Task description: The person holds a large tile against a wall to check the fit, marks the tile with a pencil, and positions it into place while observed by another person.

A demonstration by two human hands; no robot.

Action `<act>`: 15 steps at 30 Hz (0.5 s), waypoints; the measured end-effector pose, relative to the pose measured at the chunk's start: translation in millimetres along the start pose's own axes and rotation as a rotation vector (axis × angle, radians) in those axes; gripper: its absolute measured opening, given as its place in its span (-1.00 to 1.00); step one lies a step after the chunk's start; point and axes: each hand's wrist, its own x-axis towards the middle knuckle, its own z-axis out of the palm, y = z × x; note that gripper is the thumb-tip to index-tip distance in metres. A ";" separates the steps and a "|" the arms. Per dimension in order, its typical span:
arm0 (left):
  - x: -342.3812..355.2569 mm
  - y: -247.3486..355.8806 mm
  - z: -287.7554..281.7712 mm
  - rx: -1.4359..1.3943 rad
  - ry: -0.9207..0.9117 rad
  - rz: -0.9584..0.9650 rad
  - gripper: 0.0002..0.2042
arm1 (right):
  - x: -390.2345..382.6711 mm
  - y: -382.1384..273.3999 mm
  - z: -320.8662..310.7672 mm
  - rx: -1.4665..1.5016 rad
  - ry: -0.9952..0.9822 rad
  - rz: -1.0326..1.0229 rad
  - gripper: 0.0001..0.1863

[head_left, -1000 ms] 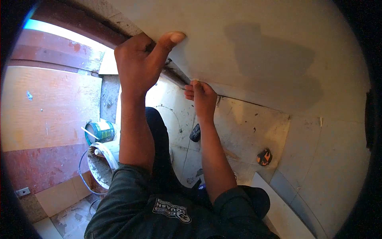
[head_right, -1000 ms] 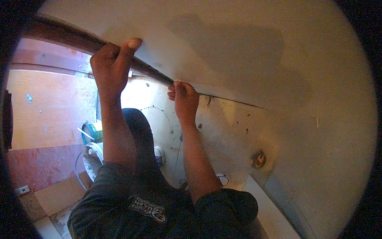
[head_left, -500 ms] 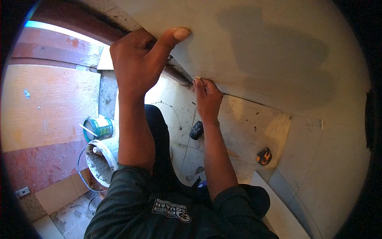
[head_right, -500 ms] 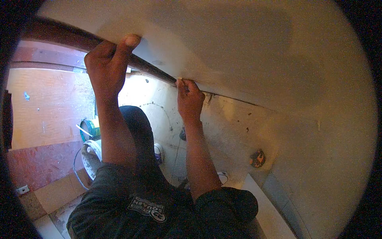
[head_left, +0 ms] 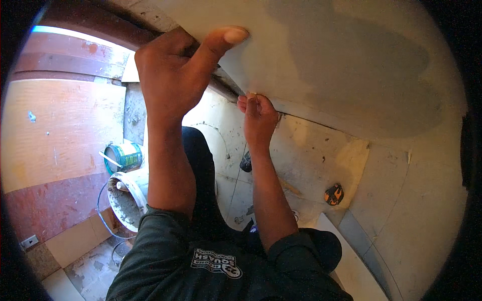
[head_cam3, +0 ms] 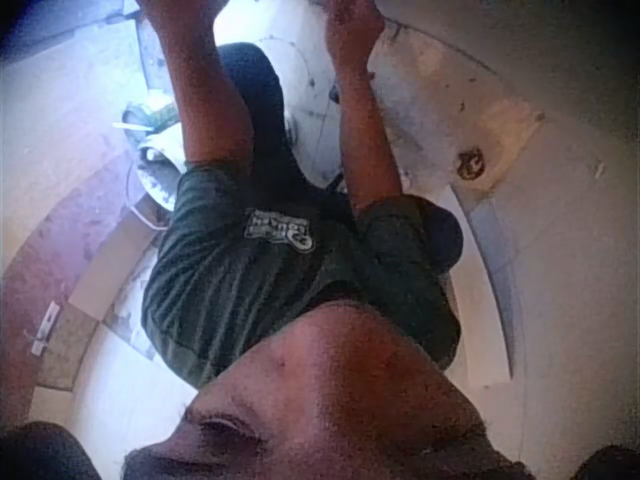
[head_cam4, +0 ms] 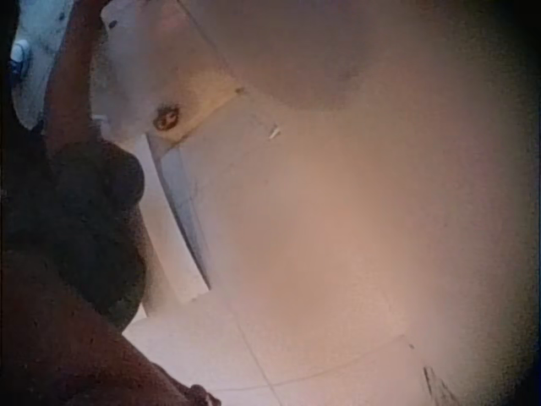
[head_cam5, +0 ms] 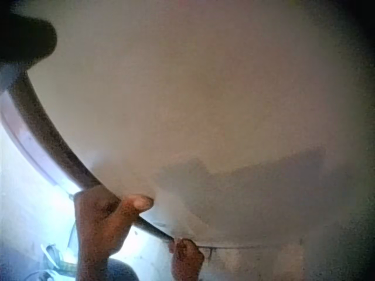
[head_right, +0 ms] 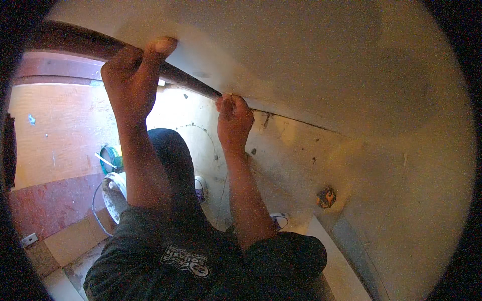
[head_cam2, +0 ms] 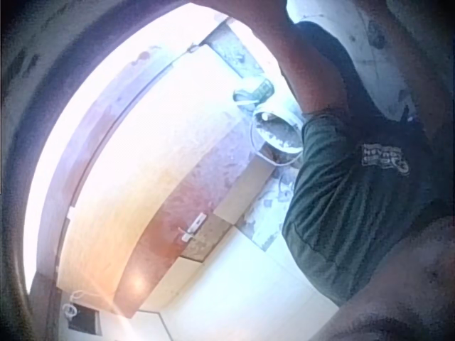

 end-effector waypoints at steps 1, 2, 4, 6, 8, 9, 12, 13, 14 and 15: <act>-1.7 2.5 -0.8 0.011 -0.008 -0.039 -0.58 | -2.1 -4.4 2.1 0.212 0.012 0.096 -0.75; -3.4 3.9 -0.5 0.020 -0.019 -0.081 -0.59 | -3.9 -8.2 2.5 0.421 0.028 0.194 -0.75; -0.3 7.3 -2.7 0.051 -0.040 -0.068 -0.59 | -3.0 -12.1 4.8 0.480 0.042 0.218 -0.75; 0.4 8.4 -2.7 0.081 -0.060 -0.055 -0.58 | -1.7 -15.4 5.9 0.538 0.057 0.240 -0.75; 0.7 8.8 -0.3 -0.022 -0.035 -0.014 -0.58 | -1.4 -18.0 6.0 0.585 0.074 0.352 -0.78; 0.2 10.0 -0.4 -0.025 -0.033 -0.016 -0.58 | -1.8 -16.3 6.3 0.581 0.074 0.351 -0.78; -0.8 12.6 -1.9 -0.031 -0.059 -0.079 -0.58 | -4.7 -15.3 9.6 0.537 0.118 0.334 -0.80; -0.6 12.3 -1.2 -0.040 -0.035 -0.071 -0.58 | -6.6 -16.2 10.4 0.523 0.138 0.339 -0.80; -0.8 11.6 -1.9 -0.044 -0.023 -0.068 -0.54 | -9.0 -17.6 10.9 0.509 0.159 0.347 -0.80; -1.4 10.1 -1.6 -0.047 -0.011 -0.068 -0.48 | -11.0 -19.0 11.0 0.506 0.156 0.349 -0.80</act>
